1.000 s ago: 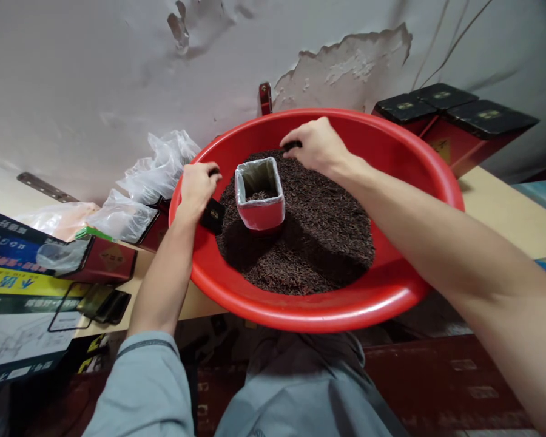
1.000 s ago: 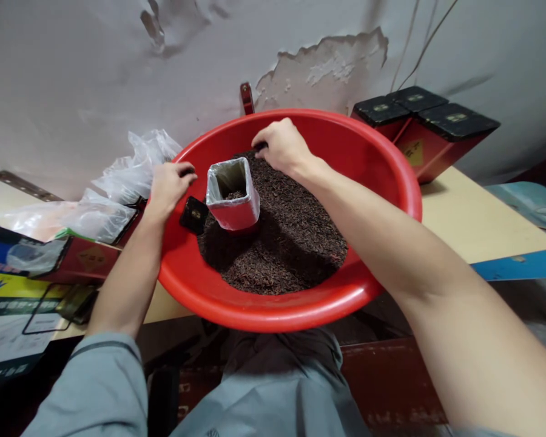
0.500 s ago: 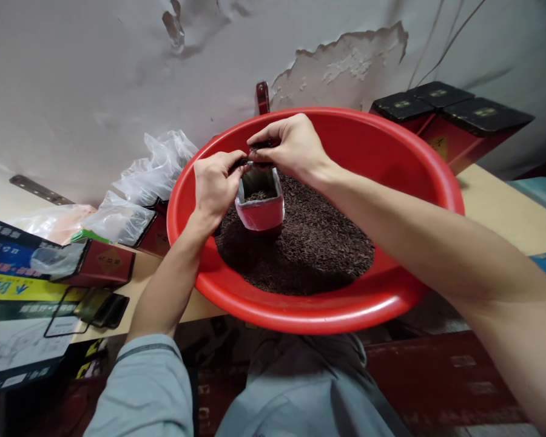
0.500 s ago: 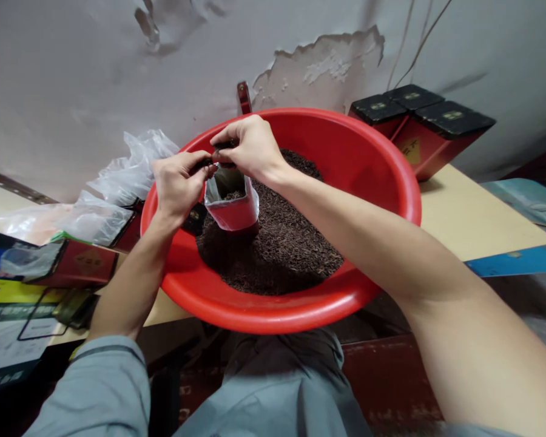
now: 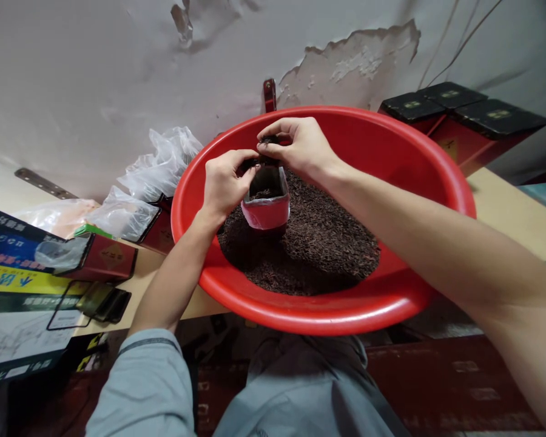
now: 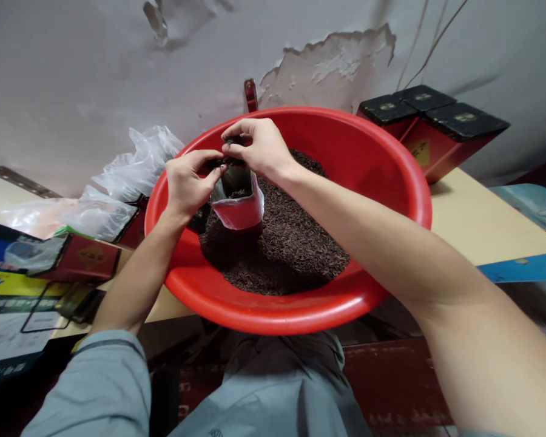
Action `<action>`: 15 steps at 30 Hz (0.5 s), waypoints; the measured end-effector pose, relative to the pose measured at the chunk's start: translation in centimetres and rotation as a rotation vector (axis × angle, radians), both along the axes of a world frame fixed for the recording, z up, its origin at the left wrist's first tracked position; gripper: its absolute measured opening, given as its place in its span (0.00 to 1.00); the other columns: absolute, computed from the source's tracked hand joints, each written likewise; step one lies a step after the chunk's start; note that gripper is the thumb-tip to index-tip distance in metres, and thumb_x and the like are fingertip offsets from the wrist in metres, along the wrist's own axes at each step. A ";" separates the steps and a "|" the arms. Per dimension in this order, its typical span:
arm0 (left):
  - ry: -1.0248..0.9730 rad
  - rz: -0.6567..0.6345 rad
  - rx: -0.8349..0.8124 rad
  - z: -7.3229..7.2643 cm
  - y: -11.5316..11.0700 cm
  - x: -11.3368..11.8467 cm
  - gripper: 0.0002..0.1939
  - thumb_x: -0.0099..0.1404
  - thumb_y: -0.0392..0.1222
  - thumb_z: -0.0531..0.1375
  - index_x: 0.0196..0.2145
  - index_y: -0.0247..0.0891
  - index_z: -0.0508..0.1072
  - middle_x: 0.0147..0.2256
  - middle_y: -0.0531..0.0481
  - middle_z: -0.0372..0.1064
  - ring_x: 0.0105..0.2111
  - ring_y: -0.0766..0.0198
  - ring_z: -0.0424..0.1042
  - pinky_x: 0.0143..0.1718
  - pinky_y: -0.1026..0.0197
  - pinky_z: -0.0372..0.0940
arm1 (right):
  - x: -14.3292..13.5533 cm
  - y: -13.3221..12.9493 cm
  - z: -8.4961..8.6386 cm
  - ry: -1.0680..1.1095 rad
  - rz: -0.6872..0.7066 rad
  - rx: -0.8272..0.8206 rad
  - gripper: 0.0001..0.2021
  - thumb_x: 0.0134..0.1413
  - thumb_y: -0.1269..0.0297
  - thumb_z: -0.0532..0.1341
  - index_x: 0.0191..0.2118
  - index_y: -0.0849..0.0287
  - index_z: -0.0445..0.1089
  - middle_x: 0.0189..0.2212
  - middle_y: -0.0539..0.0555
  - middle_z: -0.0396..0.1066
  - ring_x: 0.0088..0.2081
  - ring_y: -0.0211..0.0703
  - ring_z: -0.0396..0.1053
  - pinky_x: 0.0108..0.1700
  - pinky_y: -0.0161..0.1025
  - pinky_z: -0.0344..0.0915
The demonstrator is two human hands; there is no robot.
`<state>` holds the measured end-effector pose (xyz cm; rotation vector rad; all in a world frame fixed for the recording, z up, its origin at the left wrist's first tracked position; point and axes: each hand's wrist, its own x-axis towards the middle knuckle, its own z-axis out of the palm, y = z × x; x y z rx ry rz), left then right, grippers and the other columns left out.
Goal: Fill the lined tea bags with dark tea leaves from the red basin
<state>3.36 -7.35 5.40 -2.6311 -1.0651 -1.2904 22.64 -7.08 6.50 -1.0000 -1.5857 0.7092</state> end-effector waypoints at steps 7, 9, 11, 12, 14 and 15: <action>0.021 -0.040 -0.005 -0.3 -0.1 0.1 0.09 0.71 0.38 0.61 0.47 0.39 0.78 0.46 0.48 0.81 0.45 0.62 0.79 0.49 0.61 0.73 | 0.3 -0.1 -0.1 0.078 0.042 -0.073 0.09 0.57 0.61 0.71 0.42 0.56 0.77 0.41 0.54 0.81 0.46 0.50 0.79 0.50 0.48 0.79; 0.010 -0.053 -0.010 -0.2 0.0 0.1 0.08 0.71 0.38 0.62 0.45 0.39 0.79 0.44 0.49 0.81 0.43 0.63 0.79 0.47 0.62 0.73 | 0.2 -0.3 0.1 0.098 0.053 -0.097 0.08 0.56 0.64 0.71 0.41 0.56 0.78 0.40 0.54 0.82 0.45 0.49 0.79 0.50 0.48 0.79; 0.008 -0.060 -0.015 -0.1 0.0 0.0 0.07 0.70 0.36 0.62 0.44 0.40 0.79 0.44 0.49 0.81 0.42 0.63 0.79 0.46 0.62 0.74 | 0.3 -0.5 0.3 0.094 0.064 -0.105 0.07 0.54 0.66 0.71 0.40 0.57 0.79 0.39 0.54 0.82 0.44 0.48 0.79 0.50 0.48 0.79; 0.013 -0.062 -0.017 -0.1 0.0 0.0 0.07 0.69 0.35 0.62 0.43 0.40 0.79 0.44 0.49 0.80 0.42 0.63 0.78 0.46 0.62 0.74 | 0.3 -0.6 0.4 0.084 0.072 -0.104 0.08 0.54 0.65 0.72 0.40 0.57 0.79 0.39 0.54 0.82 0.44 0.48 0.79 0.50 0.48 0.79; 0.032 -0.069 -0.024 0.0 0.0 -0.1 0.08 0.68 0.34 0.61 0.42 0.41 0.79 0.44 0.50 0.80 0.44 0.62 0.78 0.47 0.61 0.74 | 0.5 -0.8 0.6 0.057 0.093 -0.105 0.08 0.52 0.65 0.73 0.39 0.56 0.80 0.39 0.54 0.82 0.44 0.49 0.79 0.50 0.48 0.79; 0.042 -0.075 -0.028 0.0 0.1 -0.1 0.08 0.68 0.33 0.61 0.41 0.41 0.79 0.44 0.50 0.80 0.44 0.62 0.78 0.48 0.60 0.73 | 0.6 -0.9 0.6 0.044 0.103 -0.108 0.08 0.52 0.64 0.73 0.39 0.56 0.80 0.38 0.54 0.82 0.44 0.49 0.79 0.51 0.48 0.79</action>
